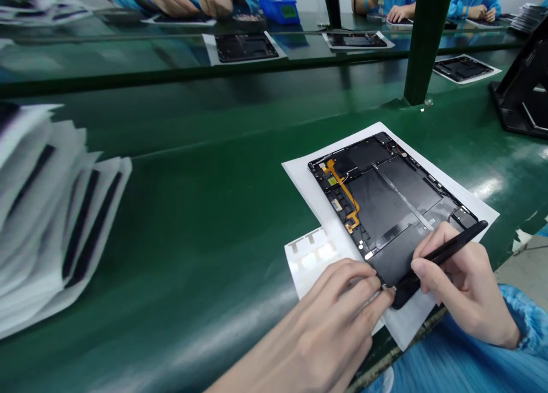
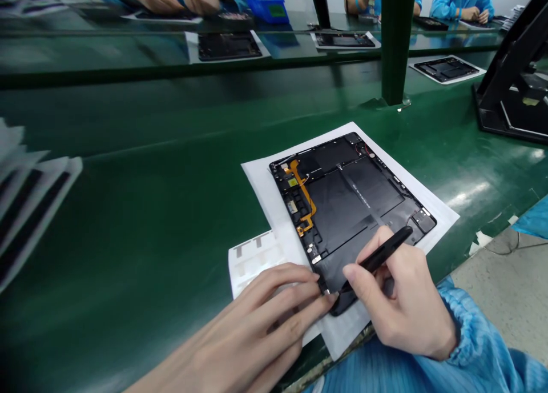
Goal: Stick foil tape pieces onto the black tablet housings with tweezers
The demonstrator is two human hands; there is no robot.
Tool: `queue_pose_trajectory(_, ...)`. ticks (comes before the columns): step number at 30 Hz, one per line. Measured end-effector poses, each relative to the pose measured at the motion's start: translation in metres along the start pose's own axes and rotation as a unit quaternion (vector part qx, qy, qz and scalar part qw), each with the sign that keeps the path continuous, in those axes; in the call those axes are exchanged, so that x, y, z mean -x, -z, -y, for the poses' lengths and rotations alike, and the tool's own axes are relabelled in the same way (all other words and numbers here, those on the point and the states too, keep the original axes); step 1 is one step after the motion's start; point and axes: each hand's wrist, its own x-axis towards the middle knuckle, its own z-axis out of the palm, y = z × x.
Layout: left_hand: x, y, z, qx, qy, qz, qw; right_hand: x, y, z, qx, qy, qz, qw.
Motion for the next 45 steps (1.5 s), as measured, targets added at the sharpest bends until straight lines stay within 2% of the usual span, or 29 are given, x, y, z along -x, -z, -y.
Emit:
queue_pose_trajectory(6, 0.0, -0.003, -0.001, 0.0, 0.001, -0.001, 1.0, 0.0, -0.001, -0.001, 0.013, -0.003, 0.012, 1.0)
queue_pose_trajectory(15, 0.0, -0.003, 0.0, -0.002, -0.006, -0.011, 1.0, -0.004, 0.002, 0.002, 0.099, 0.018, 0.01, 0.995)
queue_pose_trajectory(20, 0.0, -0.002, 0.0, -0.002, -0.009, -0.008, 1.0, -0.004, 0.004, -0.001, 0.055, 0.008, -0.023, 0.998)
queue_pose_trajectory(25, -0.001, -0.002, 0.0, -0.005, -0.012, -0.009, 1.0, -0.002, 0.002, 0.0, 0.028, -0.003, 0.001, 1.0)
queue_pose_trajectory(30, -0.001, -0.003, 0.0, 0.001, -0.01, -0.008, 1.0, -0.001, -0.002, 0.001, 0.063, 0.001, -0.001, 0.998)
queue_pose_trajectory(35, -0.002, -0.003, 0.0, -0.007, -0.013, -0.01, 1.0, -0.004, -0.003, 0.003, 0.123, 0.034, -0.018, 0.992)
queue_pose_trajectory(39, -0.001, -0.001, 0.001, -0.018, -0.016, 0.006, 1.0, -0.006, 0.001, 0.003, 0.136, 0.038, -0.017, 0.99)
queue_pose_trajectory(43, -0.004, 0.002, 0.0, -0.022, -0.021, 0.005, 1.0, -0.006, 0.01, -0.001, 0.148, 0.036, -0.058, 0.987)
queue_pose_trajectory(45, -0.005, 0.004, 0.001, -0.024, -0.024, 0.01, 0.999, -0.006, 0.015, -0.004, 0.149, 0.044, -0.06, 0.986)
